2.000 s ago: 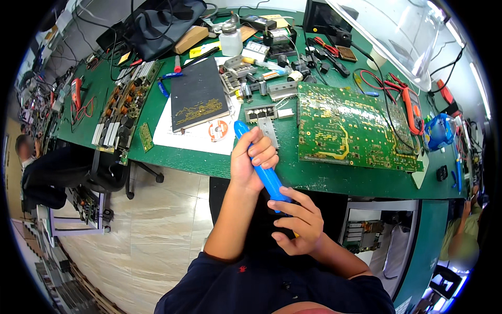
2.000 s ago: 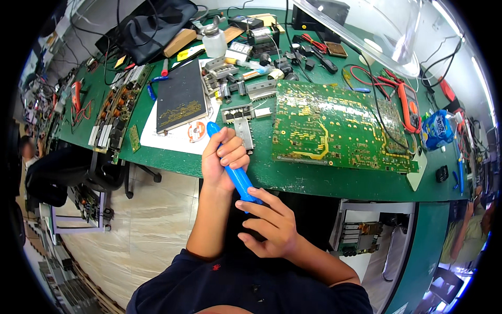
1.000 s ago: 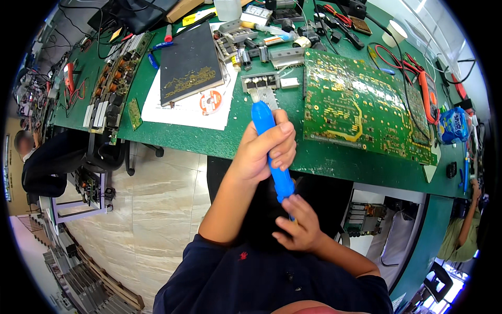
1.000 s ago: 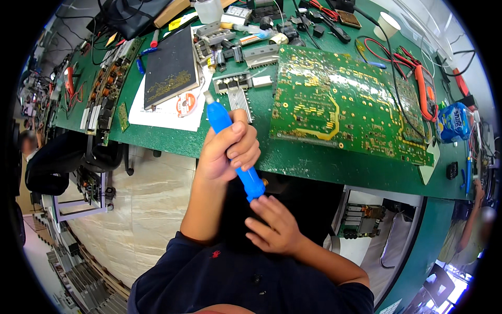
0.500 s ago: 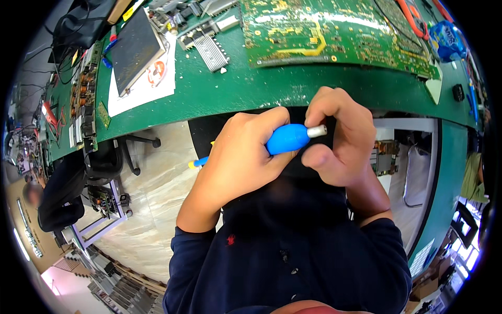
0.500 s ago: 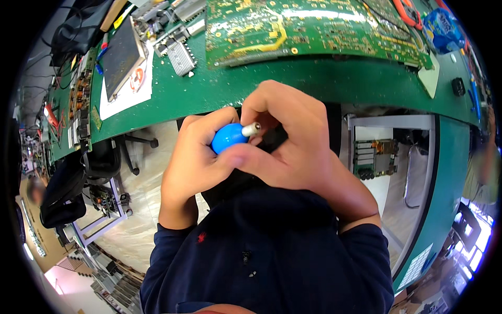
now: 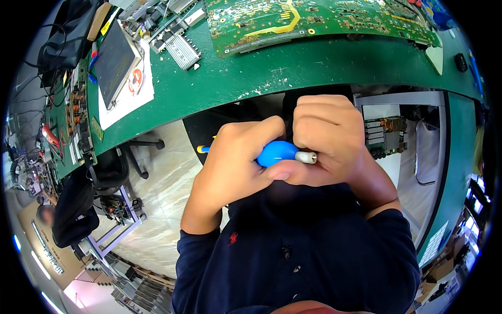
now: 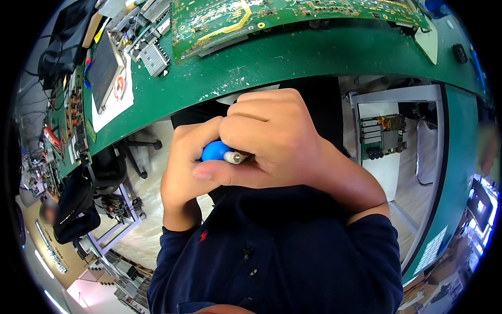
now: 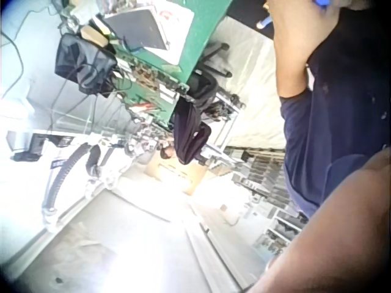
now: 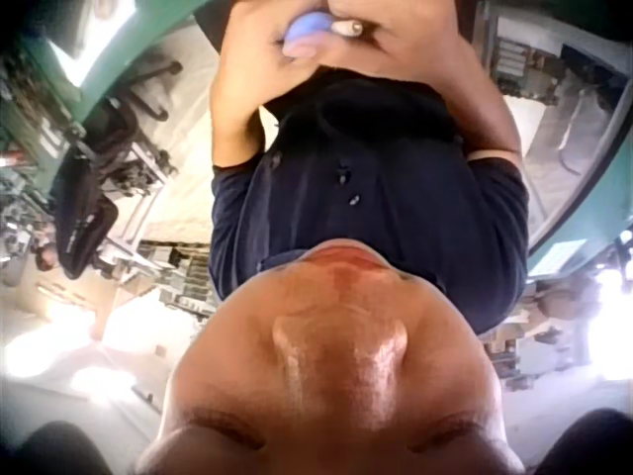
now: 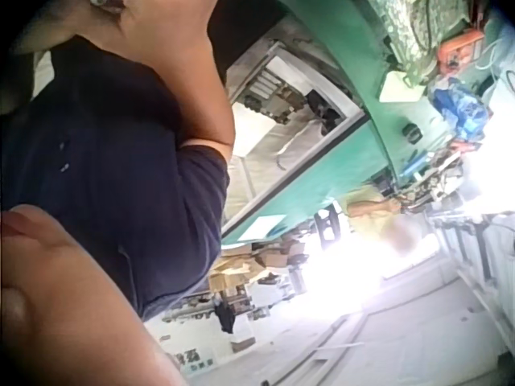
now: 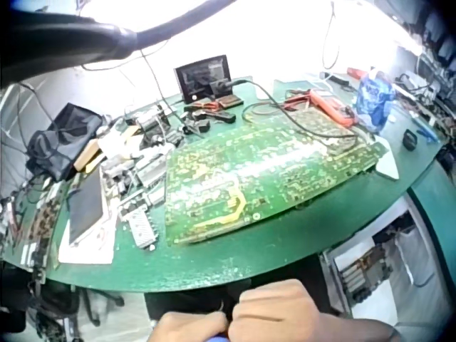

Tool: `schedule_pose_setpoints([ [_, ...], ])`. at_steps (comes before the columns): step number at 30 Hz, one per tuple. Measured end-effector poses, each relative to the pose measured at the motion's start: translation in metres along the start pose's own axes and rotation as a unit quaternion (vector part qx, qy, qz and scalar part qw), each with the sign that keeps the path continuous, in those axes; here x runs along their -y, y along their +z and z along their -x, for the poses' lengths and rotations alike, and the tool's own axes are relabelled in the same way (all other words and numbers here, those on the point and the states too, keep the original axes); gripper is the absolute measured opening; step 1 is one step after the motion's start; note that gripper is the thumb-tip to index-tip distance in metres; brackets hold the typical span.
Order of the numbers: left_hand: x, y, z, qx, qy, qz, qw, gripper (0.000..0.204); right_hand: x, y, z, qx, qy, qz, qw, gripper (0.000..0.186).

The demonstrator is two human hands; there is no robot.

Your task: The person uses a soldering iron to heat solder joints on a green circuit board and a blue desoldering pump to suction the molten solder, resetting the pump plunger by hand near their lap between attempts.

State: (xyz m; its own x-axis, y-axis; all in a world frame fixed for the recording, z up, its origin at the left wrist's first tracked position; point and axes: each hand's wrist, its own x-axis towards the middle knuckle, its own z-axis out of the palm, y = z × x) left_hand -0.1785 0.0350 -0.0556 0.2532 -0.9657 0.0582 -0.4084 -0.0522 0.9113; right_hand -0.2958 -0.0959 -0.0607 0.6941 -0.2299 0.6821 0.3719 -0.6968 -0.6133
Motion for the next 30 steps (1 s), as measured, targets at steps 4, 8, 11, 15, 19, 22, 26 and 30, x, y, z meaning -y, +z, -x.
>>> schedule_pose_setpoints([
  [4, 0.011, -0.005, 0.006, -0.01, -0.002, -0.066, 0.998, 0.025, -0.003, -0.001, 0.005, -0.039, 0.004, -0.056, 0.998, 0.042],
  [8, 0.022, -0.009, 0.013, -0.037, 0.018, -0.113, 0.993, 0.029, 0.0, -0.004, 0.008, -0.03, 0.062, -0.156, 0.985, 0.023],
  [11, 0.027, -0.009, 0.014, -0.042, 0.035, -0.122, 0.991, 0.03, -0.001, -0.006, 0.012, 0.015, 0.111, -0.219, 0.969, 0.01],
  [15, 0.027, -0.019, 0.015, 0.013, 0.05, -0.176, 0.983, 0.027, -0.005, -0.004, 0.02, 0.058, 0.146, -0.281, 0.947, 0.01],
  [19, 0.022, -0.029, 0.017, 0.061, 0.016, -0.241, 0.969, 0.025, -0.014, 0.001, 0.027, 0.079, 0.163, -0.301, 0.936, 0.008],
  [22, 0.011, -0.033, 0.016, 0.079, -0.023, -0.305, 0.949, 0.024, -0.02, 0.006, 0.031, 0.094, 0.177, -0.284, 0.938, 0.01],
  [26, 0.004, -0.037, 0.019, 0.122, -0.098, -0.439, 0.885, 0.028, -0.027, 0.024, 0.046, 0.071, 0.216, -0.142, 0.963, 0.017],
  [30, 0.0, -0.032, 0.019, 0.173, -0.13, -0.561, 0.799, 0.027, -0.03, 0.04, 0.054, 0.115, 0.199, -0.093, 0.969, 0.043],
])
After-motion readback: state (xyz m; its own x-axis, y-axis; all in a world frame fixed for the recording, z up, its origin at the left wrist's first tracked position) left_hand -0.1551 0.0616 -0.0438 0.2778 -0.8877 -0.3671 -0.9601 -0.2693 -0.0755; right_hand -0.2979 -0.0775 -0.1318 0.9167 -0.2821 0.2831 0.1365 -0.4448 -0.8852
